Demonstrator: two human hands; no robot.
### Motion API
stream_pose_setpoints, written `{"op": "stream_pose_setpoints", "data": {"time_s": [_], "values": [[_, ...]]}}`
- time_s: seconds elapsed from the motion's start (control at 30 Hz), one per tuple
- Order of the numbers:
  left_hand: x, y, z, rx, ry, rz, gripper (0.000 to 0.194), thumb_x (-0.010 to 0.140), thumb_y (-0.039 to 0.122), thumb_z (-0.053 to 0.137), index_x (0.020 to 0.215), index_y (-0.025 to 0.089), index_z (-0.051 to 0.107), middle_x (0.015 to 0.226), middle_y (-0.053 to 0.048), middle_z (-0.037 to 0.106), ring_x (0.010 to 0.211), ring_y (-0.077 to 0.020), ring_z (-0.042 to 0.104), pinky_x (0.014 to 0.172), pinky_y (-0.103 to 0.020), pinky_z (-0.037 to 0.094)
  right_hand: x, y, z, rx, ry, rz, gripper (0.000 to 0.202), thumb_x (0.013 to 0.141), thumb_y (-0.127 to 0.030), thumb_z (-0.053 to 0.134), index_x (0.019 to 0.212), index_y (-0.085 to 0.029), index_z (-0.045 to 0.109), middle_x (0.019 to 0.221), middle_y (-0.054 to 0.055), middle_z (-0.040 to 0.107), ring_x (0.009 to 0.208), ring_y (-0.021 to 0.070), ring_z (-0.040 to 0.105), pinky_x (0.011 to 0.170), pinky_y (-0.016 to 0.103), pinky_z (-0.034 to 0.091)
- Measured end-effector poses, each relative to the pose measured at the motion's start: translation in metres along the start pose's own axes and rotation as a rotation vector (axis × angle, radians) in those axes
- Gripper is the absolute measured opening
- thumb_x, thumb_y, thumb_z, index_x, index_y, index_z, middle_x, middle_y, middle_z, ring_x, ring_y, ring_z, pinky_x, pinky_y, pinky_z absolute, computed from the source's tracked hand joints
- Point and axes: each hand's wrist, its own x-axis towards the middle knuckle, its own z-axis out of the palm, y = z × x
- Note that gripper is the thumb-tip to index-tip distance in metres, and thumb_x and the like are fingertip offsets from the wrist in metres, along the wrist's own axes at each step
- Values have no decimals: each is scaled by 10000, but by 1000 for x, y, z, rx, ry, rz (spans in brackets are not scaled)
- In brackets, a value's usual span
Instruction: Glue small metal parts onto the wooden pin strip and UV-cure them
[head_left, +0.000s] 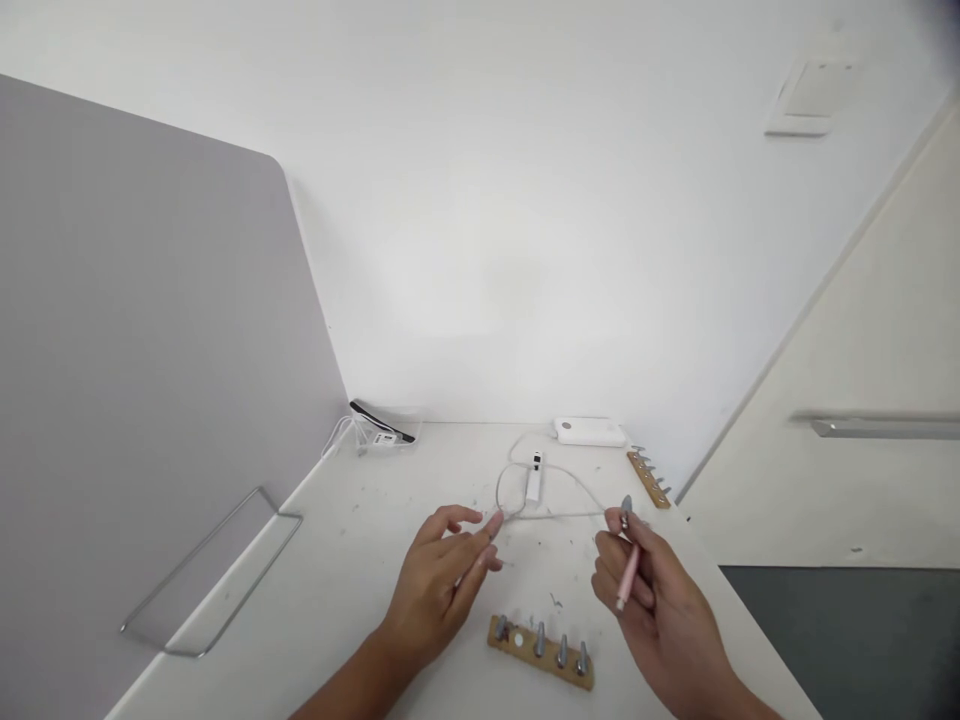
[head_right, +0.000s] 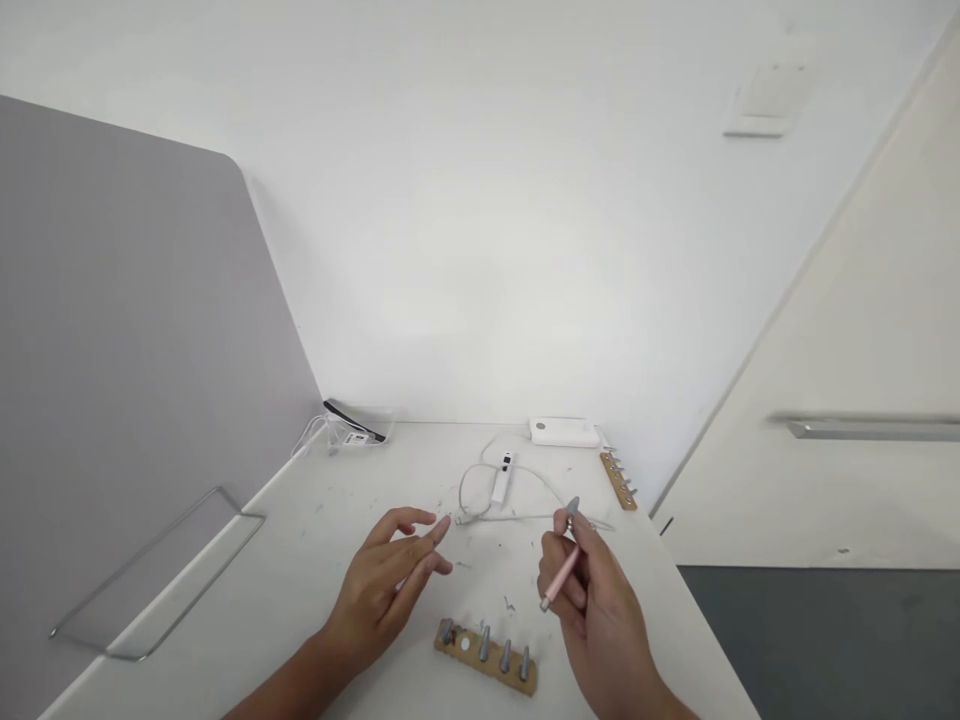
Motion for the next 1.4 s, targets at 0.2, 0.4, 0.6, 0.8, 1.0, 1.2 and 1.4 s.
{"op": "stream_pose_setpoints", "data": {"time_s": [0.2,0.4,0.6,0.8,1.0,1.2,1.4], "values": [[5,9,-9,33,48,170,697,894,52,673,1526,268,476,955,-63,814,1004,-271,705,861,-458,574,2,-5,6,-215,-13,-80,435,978,-634,569,840,-221,562,616,-58,334,497,93,163,436,250,242],[6,19,-1,-143,54,-37,560,927,108,672,1460,247,567,1110,-121,786,976,-254,698,909,-488,570,-5,16,8,-302,-118,41,478,963,-677,563,830,-219,537,644,-47,415,489,85,224,454,251,215],[3,27,8,-433,10,-269,307,983,231,649,1272,288,733,1090,-116,787,972,-248,702,790,-408,592,-13,34,8,-414,-160,143,526,953,-733,525,964,-210,578,637,-54,462,477,72,296,493,238,243],[2,33,8,-624,-35,-351,296,970,280,687,1258,285,754,1088,-131,755,1037,-261,691,799,-379,581,-15,37,16,-446,-349,164,550,955,-743,511,900,-197,554,680,-34,513,478,64,347,485,229,254],[9,39,2,-812,-151,-396,187,979,284,682,1108,278,818,1048,-110,740,997,-241,698,928,-410,548,-16,43,17,-473,-397,120,520,996,-693,488,880,-189,535,685,-31,531,464,51,336,467,221,250],[11,43,-4,-877,-212,-440,186,976,319,683,1046,242,837,1098,-125,716,1020,-260,686,958,-421,533,-16,40,16,-471,-456,86,494,1005,-667,496,908,-184,536,681,-31,538,470,56,345,456,215,252],[14,49,-1,-910,-249,-556,240,975,353,677,918,198,852,1102,-141,714,1001,-267,665,916,-405,545,-16,41,12,-508,-430,45,462,1028,-632,476,907,-190,526,692,-24,565,470,63,354,461,225,256]]}}
